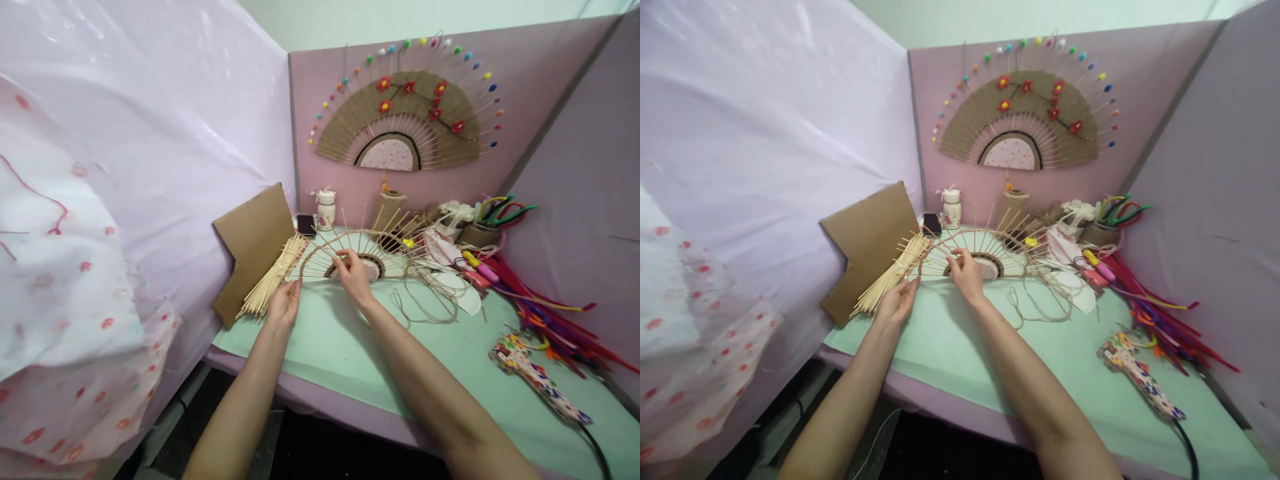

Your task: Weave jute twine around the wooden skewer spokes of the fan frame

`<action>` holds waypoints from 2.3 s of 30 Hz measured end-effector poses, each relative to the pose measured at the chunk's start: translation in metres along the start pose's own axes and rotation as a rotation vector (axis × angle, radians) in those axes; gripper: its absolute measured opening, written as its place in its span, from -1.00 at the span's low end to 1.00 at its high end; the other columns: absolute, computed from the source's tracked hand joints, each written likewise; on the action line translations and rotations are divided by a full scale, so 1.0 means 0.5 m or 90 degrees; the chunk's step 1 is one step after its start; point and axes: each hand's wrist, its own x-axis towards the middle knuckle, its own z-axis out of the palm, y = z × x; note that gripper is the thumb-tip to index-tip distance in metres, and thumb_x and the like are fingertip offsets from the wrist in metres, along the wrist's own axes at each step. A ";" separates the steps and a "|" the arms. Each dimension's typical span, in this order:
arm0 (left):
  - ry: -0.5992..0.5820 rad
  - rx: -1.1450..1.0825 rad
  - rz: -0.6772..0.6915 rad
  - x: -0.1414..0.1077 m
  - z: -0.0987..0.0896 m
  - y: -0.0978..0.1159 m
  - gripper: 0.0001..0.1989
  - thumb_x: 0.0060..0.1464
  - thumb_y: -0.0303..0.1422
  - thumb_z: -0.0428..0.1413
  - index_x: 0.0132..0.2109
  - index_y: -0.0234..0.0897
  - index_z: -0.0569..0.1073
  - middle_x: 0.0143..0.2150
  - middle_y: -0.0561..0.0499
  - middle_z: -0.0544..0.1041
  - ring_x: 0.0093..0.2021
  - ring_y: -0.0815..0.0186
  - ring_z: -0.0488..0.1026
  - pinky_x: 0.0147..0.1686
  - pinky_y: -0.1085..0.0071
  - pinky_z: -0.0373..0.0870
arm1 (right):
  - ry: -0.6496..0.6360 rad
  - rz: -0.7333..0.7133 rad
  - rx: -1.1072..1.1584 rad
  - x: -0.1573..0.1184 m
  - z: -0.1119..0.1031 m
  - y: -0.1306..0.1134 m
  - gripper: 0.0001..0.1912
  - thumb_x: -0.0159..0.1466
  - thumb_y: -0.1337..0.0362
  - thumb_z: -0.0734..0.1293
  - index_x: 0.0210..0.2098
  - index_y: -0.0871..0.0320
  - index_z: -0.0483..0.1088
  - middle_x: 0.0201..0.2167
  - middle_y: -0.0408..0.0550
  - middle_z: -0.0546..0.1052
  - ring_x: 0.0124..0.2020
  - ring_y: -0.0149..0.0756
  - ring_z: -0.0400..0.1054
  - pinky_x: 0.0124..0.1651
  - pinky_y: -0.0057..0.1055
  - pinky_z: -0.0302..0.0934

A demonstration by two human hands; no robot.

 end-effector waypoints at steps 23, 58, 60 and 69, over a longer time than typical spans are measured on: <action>-0.108 0.339 0.325 -0.045 0.039 -0.057 -0.37 -0.13 -0.79 0.07 0.09 -0.21 0.36 0.16 -0.14 0.44 0.28 0.19 0.27 0.29 0.29 0.12 | -0.011 -0.021 -0.126 -0.004 0.012 0.029 -0.52 0.33 0.04 0.11 0.00 0.19 0.46 -0.43 -0.02 0.54 -0.46 -0.24 0.31 -0.28 -0.35 0.15; -0.142 0.340 0.394 -0.007 0.128 -0.086 -0.64 0.15 -0.38 0.15 0.09 -0.18 0.34 -0.23 0.04 0.52 -0.64 0.53 0.33 -0.63 0.59 0.13 | 0.003 -0.041 -0.087 -0.004 0.009 0.026 -0.55 0.31 0.02 0.13 -0.17 0.19 0.51 -0.18 0.10 0.61 -0.19 -0.15 0.46 -0.08 -0.28 0.23; -0.139 0.324 0.387 -0.008 0.127 -0.086 -0.68 0.14 -0.38 0.17 0.05 -0.19 0.36 -0.26 0.05 0.52 -0.63 0.53 0.33 -0.61 0.58 0.13 | 0.007 -0.065 -0.144 -0.010 -0.008 0.013 -0.59 0.31 0.04 0.15 -0.16 0.16 0.51 -0.22 0.08 0.61 -0.25 -0.17 0.45 -0.12 -0.30 0.22; -0.139 0.381 0.441 -0.003 0.124 -0.090 -0.80 0.19 -0.40 0.08 -0.03 -0.16 0.34 -0.28 0.08 0.52 -0.65 0.49 0.34 -0.56 0.54 0.16 | -0.062 0.000 -0.084 0.016 -0.111 -0.124 -0.71 0.13 0.03 0.35 -0.51 0.13 0.42 -0.67 -0.20 0.33 -0.62 -0.40 0.11 -0.50 -0.41 -0.01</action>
